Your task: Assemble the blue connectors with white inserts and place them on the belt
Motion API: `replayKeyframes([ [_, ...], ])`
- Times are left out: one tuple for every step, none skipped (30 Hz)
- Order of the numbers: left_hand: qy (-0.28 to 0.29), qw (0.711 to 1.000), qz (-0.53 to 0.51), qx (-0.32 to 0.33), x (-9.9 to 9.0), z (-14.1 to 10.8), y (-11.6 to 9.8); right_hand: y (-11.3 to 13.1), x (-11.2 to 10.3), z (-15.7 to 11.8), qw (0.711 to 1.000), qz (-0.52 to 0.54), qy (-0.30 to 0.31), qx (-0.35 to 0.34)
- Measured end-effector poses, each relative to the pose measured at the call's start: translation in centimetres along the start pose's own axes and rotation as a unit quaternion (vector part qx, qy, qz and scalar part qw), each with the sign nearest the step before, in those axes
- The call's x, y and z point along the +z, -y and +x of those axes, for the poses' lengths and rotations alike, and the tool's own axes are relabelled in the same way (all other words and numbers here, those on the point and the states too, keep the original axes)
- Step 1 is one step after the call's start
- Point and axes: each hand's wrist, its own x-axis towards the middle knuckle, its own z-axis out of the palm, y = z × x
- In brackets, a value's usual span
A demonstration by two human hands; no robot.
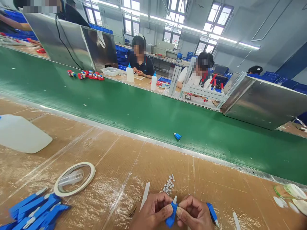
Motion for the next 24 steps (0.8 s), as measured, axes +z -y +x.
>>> replayKeyframes([
  [0.007, 1.0, -0.016, 0.0, 0.0, 0.1, 0.3, -0.2, -0.2, 0.2, 1.0, 0.023, 0.001, 0.005],
  [0.014, 0.999, -0.032, -0.001, 0.0, 0.2, 0.6, -0.4, -0.3, 0.3, 0.999, 0.048, 0.006, 0.016],
  [0.019, 0.999, -0.045, -0.002, 0.0, 0.3, 0.8, -0.7, -0.5, 0.5, 0.996, 0.075, 0.017, 0.035],
  [0.022, 0.998, -0.055, -0.002, 0.1, 0.4, 1.0, -1.0, -0.6, 0.7, 0.992, 0.102, 0.032, 0.059],
  [0.022, 0.998, -0.061, -0.002, 0.1, 0.4, 1.2, -1.2, -0.7, 0.8, 0.987, 0.128, 0.047, 0.086],
  [0.019, 0.998, -0.066, 0.0, 0.1, 0.4, 1.3, -1.5, -0.8, 0.9, 0.981, 0.151, 0.059, 0.111],
  [0.014, 0.998, -0.067, 0.001, 0.1, 0.4, 1.3, -1.6, -0.7, 1.0, 0.974, 0.171, 0.068, 0.131],
  [0.012, 0.998, -0.067, 0.004, 0.1, 0.3, 1.3, -1.6, -0.6, 1.1, 0.968, 0.189, 0.073, 0.147],
  [0.01, 0.998, -0.065, 0.009, 0.1, 0.3, 1.2, -1.5, -0.5, 1.1, 0.963, 0.206, 0.076, 0.158],
  [0.008, 0.998, -0.062, 0.014, 0.1, 0.2, 1.1, -1.4, -0.3, 1.2, 0.957, 0.22, 0.079, 0.169],
  [0.007, 0.998, -0.058, 0.018, 0.0, 0.2, 0.9, -1.2, -0.1, 1.2, 0.953, 0.233, 0.079, 0.179],
  [0.007, 0.998, -0.055, 0.023, -0.1, 0.1, 0.8, -1.0, 0.1, 1.2, 0.949, 0.244, 0.079, 0.186],
  [0.008, 0.998, -0.053, 0.028, -0.1, 0.1, 0.6, -0.8, 0.3, 1.2, 0.946, 0.252, 0.076, 0.192],
  [0.009, 0.998, -0.051, 0.031, -0.1, 0.0, 0.5, -0.7, 0.4, 1.2, 0.943, 0.257, 0.072, 0.197],
  [0.01, 0.998, -0.049, 0.033, -0.1, -0.1, 0.5, -0.6, 0.5, 1.2, 0.942, 0.26, 0.067, 0.2],
  [0.01, 0.998, -0.048, 0.035, 0.0, -0.2, 0.5, -0.7, 0.6, 1.2, 0.942, 0.261, 0.061, 0.202],
  [0.01, 0.998, -0.046, 0.037, 0.2, -0.3, 0.5, -0.8, 0.6, 1.3, 0.942, 0.261, 0.056, 0.203],
  [0.012, 0.998, -0.04, 0.036, 0.4, -0.4, 0.5, -0.9, 0.5, 1.3, 0.942, 0.26, 0.053, 0.205],
  [0.014, 0.999, -0.032, 0.033, 0.5, -0.5, 0.6, -1.1, 0.2, 1.3, 0.942, 0.258, 0.053, 0.207],
  [0.013, 0.999, -0.024, 0.029, 0.6, -0.5, 0.5, -1.2, -0.1, 1.4, 0.943, 0.255, 0.056, 0.207],
  [0.005, 1.0, -0.012, 0.024, 0.5, -0.2, 0.3, -1.2, -0.5, 1.4, 0.944, 0.25, 0.062, 0.205],
  [-0.015, 1.0, 0.012, 0.021, 0.1, 0.3, -0.2, -1.2, -1.0, 1.4, 0.946, 0.243, 0.071, 0.2],
  [-0.053, 0.996, 0.062, 0.02, -0.7, 1.2, -1.0, -1.0, -1.5, 1.4, 0.95, 0.235, 0.078, 0.189],
  [-0.102, 0.987, 0.124, 0.023, -1.8, 2.3, -2.2, -0.8, -2.1, 1.4, 0.956, 0.227, 0.078, 0.17],
])
